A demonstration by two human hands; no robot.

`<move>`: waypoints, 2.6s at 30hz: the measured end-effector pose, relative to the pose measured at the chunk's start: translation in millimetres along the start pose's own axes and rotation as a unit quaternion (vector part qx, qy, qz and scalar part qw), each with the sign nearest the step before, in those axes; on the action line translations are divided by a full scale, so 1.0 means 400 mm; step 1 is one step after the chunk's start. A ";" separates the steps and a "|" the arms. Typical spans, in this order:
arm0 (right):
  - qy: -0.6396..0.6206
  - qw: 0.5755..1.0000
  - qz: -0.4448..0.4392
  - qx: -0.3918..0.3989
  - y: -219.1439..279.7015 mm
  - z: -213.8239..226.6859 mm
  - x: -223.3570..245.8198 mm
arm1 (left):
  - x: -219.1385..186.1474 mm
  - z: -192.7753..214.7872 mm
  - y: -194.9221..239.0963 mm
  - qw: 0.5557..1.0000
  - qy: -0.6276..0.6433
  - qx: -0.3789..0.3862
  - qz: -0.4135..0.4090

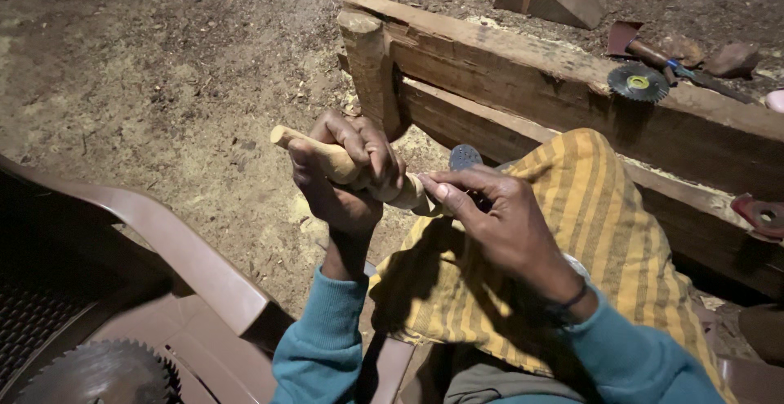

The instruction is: The person sits on a plastic chair and sands a turned wooden object using a sanding disc. They hold the object in their left hand and rub the sanding disc against its surface with their right hand, rotating the object to work on different sections.

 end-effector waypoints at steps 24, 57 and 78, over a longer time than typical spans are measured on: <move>0.087 0.993 0.064 -0.039 -0.009 -0.013 0.046 | -0.011 -0.008 -0.013 1.000 -0.015 0.010 -0.013; 0.103 0.990 0.097 0.010 -0.043 -0.014 0.052 | -0.007 -0.008 -0.023 1.000 -0.014 -0.004 0.009; 0.275 0.929 -0.097 -0.230 0.305 0.607 -0.320 | 0.149 -0.142 0.008 0.972 0.059 -0.187 0.133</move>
Point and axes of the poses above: each hand's wrist, its own y-axis away from the middle knuckle, its own z-axis out of the back of the hand, x = y × z, the point moved 5 cm from there along -y, towards the middle knuckle, and after that the axes turned 12 degrees about -y, right-handed, at the moved point
